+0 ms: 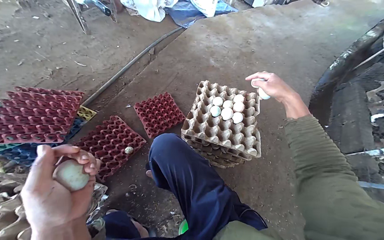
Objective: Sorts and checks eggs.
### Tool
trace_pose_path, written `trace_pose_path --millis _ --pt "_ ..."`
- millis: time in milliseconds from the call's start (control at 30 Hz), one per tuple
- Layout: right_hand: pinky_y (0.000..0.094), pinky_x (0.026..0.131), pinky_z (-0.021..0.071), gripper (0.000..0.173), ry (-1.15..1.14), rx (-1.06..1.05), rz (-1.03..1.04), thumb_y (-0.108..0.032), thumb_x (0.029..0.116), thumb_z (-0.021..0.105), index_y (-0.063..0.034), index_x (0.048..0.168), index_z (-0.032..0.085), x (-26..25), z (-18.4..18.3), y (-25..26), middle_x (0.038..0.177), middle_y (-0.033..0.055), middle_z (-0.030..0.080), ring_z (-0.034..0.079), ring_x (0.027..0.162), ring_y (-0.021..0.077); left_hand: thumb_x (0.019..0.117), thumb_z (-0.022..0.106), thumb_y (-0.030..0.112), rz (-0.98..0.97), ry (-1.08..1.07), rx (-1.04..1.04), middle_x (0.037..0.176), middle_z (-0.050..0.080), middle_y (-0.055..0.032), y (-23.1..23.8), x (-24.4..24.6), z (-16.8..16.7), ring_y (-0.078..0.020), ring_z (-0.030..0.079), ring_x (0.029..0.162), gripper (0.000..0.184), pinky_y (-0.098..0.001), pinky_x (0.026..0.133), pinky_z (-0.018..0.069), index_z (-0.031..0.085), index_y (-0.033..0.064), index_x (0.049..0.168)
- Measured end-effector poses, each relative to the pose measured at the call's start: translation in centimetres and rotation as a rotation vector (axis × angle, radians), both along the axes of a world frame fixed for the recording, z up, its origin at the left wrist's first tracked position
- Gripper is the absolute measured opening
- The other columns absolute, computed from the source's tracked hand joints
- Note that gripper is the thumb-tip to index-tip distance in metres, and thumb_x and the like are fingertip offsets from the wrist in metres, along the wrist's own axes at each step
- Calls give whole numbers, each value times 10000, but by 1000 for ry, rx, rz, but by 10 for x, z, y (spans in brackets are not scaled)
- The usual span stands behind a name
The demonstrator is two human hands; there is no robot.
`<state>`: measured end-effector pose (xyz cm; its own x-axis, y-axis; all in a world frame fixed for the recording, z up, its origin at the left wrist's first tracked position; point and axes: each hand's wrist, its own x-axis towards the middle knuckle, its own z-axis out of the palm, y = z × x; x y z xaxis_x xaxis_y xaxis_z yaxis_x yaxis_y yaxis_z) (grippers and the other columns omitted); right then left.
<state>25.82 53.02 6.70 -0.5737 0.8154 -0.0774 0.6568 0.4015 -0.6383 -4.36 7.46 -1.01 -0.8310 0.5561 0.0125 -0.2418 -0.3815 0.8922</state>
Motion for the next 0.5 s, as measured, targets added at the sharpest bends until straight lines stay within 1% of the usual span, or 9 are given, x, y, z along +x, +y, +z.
trace_pose_path --millis 33,67,100,133,167,267,333,433,500 --pt "358 620 554 321 149 -38 66 -148 1035 521 -162 1321 667 -6 9 -17 1184 95 622 619 755 167 1098 263 389 -30 28 0 707 626 80 1 1 -1 -24 596 575 480 -163 537 525 658 221 882" --pt "313 607 556 396 297 -109 168 -124 1020 513 -147 1407 598 -16 16 -37 1131 68 643 622 744 134 1093 321 364 -59 62 8 714 626 81 2 1 -2 -22 594 579 422 -162 541 527 666 226 894" --pt "290 599 564 492 427 -204 301 -119 997 500 -139 1488 482 -29 20 -57 1133 47 646 636 760 124 1083 378 326 -90 91 25 727 634 77 3 2 -3 -26 599 591 362 -167 551 534 679 227 906" --pt "277 564 572 549 551 -319 434 -117 978 494 -150 1514 380 -46 20 -75 1150 45 654 656 751 128 1073 421 299 -119 117 33 742 646 78 6 3 -4 -26 610 606 316 -170 564 543 691 238 921" --pt "271 510 562 531 663 -461 552 -116 976 485 -169 1484 341 -65 18 -91 1168 67 658 663 718 142 1063 452 283 -138 133 31 753 658 81 11 6 -4 -27 621 620 280 -174 576 550 699 253 936" --pt "261 431 520 334 811 -876 799 -179 974 525 -154 1301 467 -134 4 -143 1222 140 643 663 666 168 1034 493 261 -120 149 6 761 694 80 18 20 2 -30 645 639 226 -189 600 561 706 270 959" --pt "250 432 515 332 808 -1023 923 -234 937 616 -150 1250 541 -175 -7 -183 1235 144 627 650 662 154 1011 566 289 -107 136 50 779 707 42 19 22 3 -51 653 644 163 -201 606 567 714 229 980" --pt "255 503 548 339 819 -1050 1117 -204 936 664 -199 1267 592 -212 -33 -229 1182 102 636 643 680 130 940 703 422 -128 117 124 810 729 10 18 23 1 -62 661 642 245 -212 614 572 726 187 1007" --pt "253 556 573 366 860 -960 1187 -170 939 685 -224 1295 617 -226 -46 -255 1171 54 652 647 700 104 905 746 398 -94 93 137 792 719 -7 14 23 2 -73 657 633 273 -222 602 570 710 141 989"
